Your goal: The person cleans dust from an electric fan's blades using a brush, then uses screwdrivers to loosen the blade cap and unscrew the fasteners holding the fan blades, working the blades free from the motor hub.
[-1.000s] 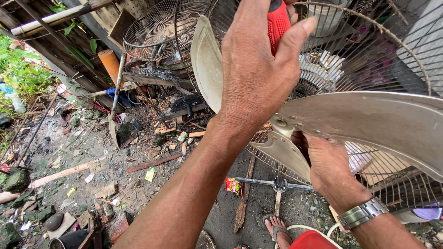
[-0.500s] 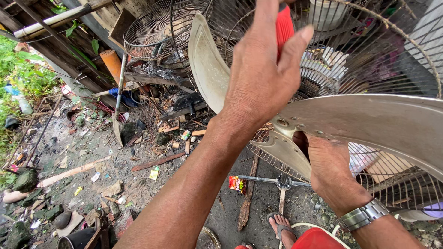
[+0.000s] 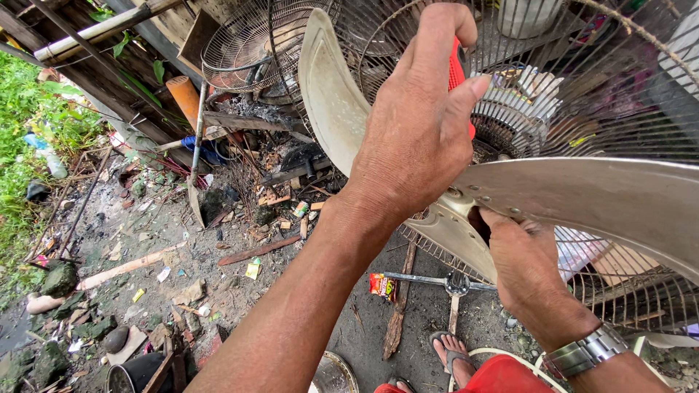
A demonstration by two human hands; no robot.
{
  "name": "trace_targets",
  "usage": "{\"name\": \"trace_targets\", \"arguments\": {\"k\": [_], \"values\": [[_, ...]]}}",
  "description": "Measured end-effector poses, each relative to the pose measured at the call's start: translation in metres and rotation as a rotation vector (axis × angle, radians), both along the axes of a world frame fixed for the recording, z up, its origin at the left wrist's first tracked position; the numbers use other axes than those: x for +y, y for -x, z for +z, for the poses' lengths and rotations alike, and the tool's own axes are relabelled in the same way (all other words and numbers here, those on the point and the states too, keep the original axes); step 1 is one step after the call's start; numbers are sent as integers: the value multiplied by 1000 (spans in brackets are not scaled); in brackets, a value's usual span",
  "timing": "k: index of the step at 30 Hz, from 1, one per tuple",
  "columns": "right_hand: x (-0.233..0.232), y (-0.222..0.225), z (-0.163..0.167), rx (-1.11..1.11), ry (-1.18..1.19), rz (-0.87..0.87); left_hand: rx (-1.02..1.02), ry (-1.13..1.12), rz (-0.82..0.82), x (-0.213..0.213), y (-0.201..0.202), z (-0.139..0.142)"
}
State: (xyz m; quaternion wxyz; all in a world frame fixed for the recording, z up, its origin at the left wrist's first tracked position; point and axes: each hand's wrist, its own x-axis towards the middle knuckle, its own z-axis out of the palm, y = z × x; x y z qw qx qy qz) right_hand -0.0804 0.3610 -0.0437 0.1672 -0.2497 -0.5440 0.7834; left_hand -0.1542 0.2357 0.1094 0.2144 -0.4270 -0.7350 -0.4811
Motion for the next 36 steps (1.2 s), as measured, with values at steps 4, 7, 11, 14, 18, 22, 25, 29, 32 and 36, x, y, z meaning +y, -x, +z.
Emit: {"name": "trace_targets", "arguments": {"k": [4,7,11,14,18,22,25,29,32,36], "values": [[-2,0,-4,-59,-71,-13,35,-3,-47,-5,-6,3],[-4,-3,-5,-78,-38,-23,-5,7,-49,-9,-16,8],[-2,-3,-1,-76,-59,-23,-293,61,71,-7,-19,18],[0,-3,4,-124,22,-30,-249,-65,-13,0,-16,19],[1,-3,9,-5,37,-22,-637,-284,-140,12,-1,9],[-3,1,10,21,23,-57,-780,-442,-299,20,22,-2],[-9,2,9,-4,-87,-129,-912,-431,-326,24,30,-7],[-12,2,6,2,-166,-162,-940,-530,-430,25,28,-7],[-13,3,3,38,-144,-225,-997,-587,-382,27,21,-6],[-12,3,-2,-25,-159,-236,-997,-634,-375,29,16,-5]]}}
